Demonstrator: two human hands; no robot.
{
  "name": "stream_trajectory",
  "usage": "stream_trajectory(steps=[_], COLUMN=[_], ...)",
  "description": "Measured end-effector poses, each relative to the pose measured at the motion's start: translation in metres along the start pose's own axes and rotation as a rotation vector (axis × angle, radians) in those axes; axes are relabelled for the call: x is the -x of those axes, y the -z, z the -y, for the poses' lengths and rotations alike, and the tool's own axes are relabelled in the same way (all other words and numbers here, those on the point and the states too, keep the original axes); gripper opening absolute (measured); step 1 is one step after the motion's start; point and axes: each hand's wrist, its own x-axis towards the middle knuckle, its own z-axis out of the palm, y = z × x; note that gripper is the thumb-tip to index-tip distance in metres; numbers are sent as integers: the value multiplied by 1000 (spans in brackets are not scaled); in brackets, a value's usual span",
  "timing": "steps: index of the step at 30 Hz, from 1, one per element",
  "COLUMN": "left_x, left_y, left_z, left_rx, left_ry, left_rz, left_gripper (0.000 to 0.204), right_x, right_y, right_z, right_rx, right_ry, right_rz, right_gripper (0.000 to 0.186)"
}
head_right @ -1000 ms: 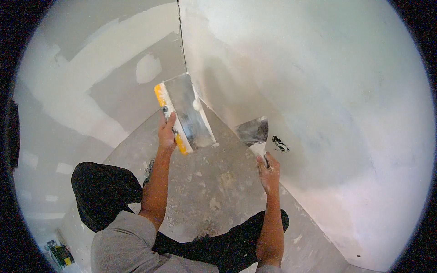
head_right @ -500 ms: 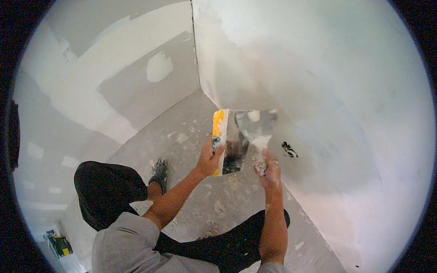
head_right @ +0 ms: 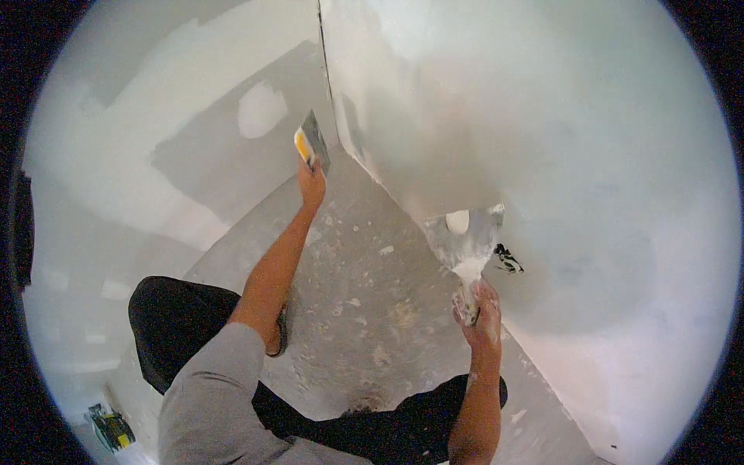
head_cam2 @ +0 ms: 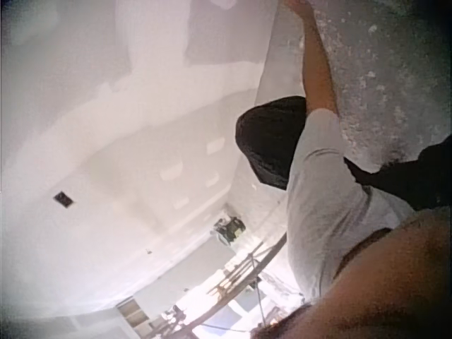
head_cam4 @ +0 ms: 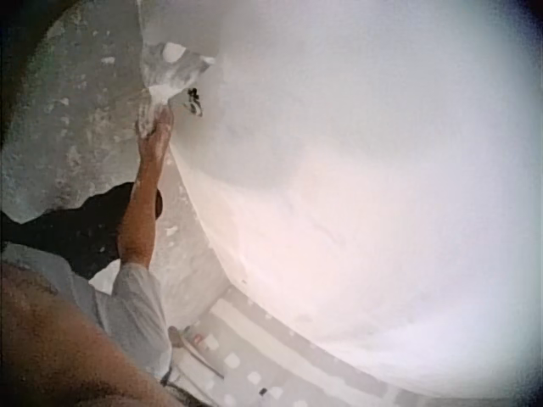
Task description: The person scoops joint compound from a bucket onto a taping knife. Then, the person applies and spreads the joint compound along the wall corner using taping knives.
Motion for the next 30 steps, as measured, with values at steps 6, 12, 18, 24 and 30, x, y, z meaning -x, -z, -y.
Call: stream_trajectory(steps=[6, 12, 18, 24, 30], left_x=[-65, -78, -95, -42, 79], left_y=[-68, -111, -126, -150, -201], left_z=[29, 66, 87, 66, -24], left_rx=[-37, 28, 17, 53, 150], left_ry=[-67, -194, -149, -202, -88], left_rz=[-41, -86, -27, -28, -16], left_gripper=[44, 44, 53, 70, 82], right_x=[18, 30, 32, 35, 35], right_y=[-5, -1, -1, -14, -10], right_z=[9, 2, 2, 6, 1], right_rx=[161, 200, 267, 254, 278], right_ry=[-59, -31, -30, -13, 39], right_rz=[-182, -150, -171, -113, -190], right_gripper=[33, 36, 38, 41, 48])
